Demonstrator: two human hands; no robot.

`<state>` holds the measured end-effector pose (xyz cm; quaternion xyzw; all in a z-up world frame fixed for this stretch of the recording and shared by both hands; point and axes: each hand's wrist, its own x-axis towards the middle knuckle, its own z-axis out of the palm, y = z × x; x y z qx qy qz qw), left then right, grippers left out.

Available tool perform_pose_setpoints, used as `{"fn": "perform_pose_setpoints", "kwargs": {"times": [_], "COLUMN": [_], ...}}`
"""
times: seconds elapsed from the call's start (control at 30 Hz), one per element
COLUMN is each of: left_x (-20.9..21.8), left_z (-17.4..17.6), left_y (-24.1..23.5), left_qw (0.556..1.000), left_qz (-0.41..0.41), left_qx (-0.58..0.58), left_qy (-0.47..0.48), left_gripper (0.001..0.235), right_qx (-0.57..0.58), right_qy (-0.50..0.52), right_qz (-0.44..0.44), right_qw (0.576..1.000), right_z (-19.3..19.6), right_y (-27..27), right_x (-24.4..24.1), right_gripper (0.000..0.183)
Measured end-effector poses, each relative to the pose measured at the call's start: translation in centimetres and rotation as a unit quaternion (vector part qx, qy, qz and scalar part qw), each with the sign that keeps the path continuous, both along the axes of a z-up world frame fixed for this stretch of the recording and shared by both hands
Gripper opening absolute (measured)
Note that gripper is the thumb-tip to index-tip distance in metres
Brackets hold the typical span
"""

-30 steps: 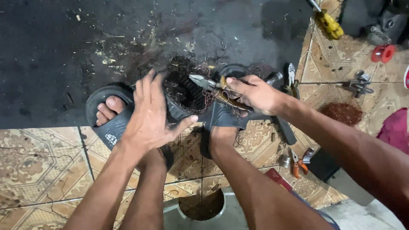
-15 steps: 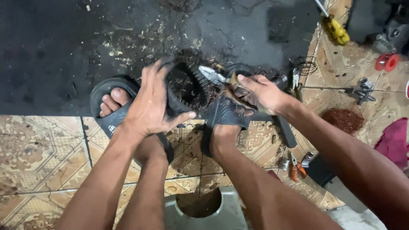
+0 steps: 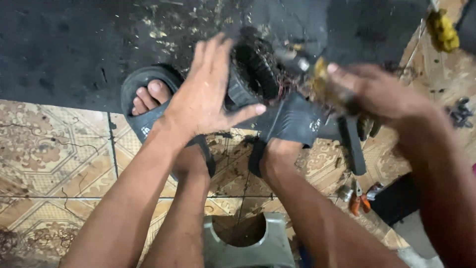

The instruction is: The person uses pliers to pull and cut copper wire from a cylindrical motor stator. They repeatedly grip and extract wire strands, rotating the stator to access different sections. The removed wire accumulates on the work surface.

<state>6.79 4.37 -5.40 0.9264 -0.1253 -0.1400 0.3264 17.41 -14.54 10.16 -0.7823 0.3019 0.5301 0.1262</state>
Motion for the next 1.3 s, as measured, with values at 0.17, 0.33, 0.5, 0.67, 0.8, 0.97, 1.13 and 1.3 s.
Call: {"fn": "perform_pose_setpoints", "kwargs": {"times": [0.17,0.33,0.5,0.67,0.8,0.97,1.13,1.3], "left_x": [-0.6,-1.2,-1.2,-1.3,-1.4,-1.3,1.2,3.9], "left_z": [-0.4,-0.2,-0.3,-0.5,-0.6,-0.3,0.8,1.9], "left_y": [0.1,0.2,0.1,-0.1,-0.5,-1.4,-1.4,-2.3], "left_qw": [0.995,0.989,0.988,0.991,0.991,0.995,0.972,0.999], "left_qz": [0.052,0.075,0.079,0.078,0.083,0.086,-0.009,-0.012], "left_qx": [-0.082,-0.126,-0.128,-0.110,-0.101,-0.045,-0.033,-0.019], "left_qy": [-0.001,-0.011,-0.015,-0.006,-0.021,-0.038,-0.233,0.036], "left_gripper": [0.114,0.105,0.106,0.110,0.111,0.104,0.049,0.065], "right_qx": [0.058,0.277,0.093,-0.244,-0.212,-0.168,-0.303,-0.161], "right_qy": [-0.092,-0.195,-0.072,0.210,0.243,0.261,0.023,0.207], "right_qz": [0.227,0.127,0.338,0.652,0.601,0.556,0.615,0.593], "right_qw": [0.968,0.932,0.934,0.686,0.732,0.771,0.727,0.761], "right_z": [-1.3,-1.7,-10.4,-19.8,-20.1,-20.0,-16.9,-21.7], "right_y": [-6.9,-10.7,-9.7,-0.3,-0.6,-0.6,1.6,-2.5], "right_x": [1.1,0.4,-7.5,-16.8,-16.8,-16.9,-15.9,-18.6], "right_gripper": [0.048,0.042,0.048,0.031,0.027,0.031,0.070,0.033]}}
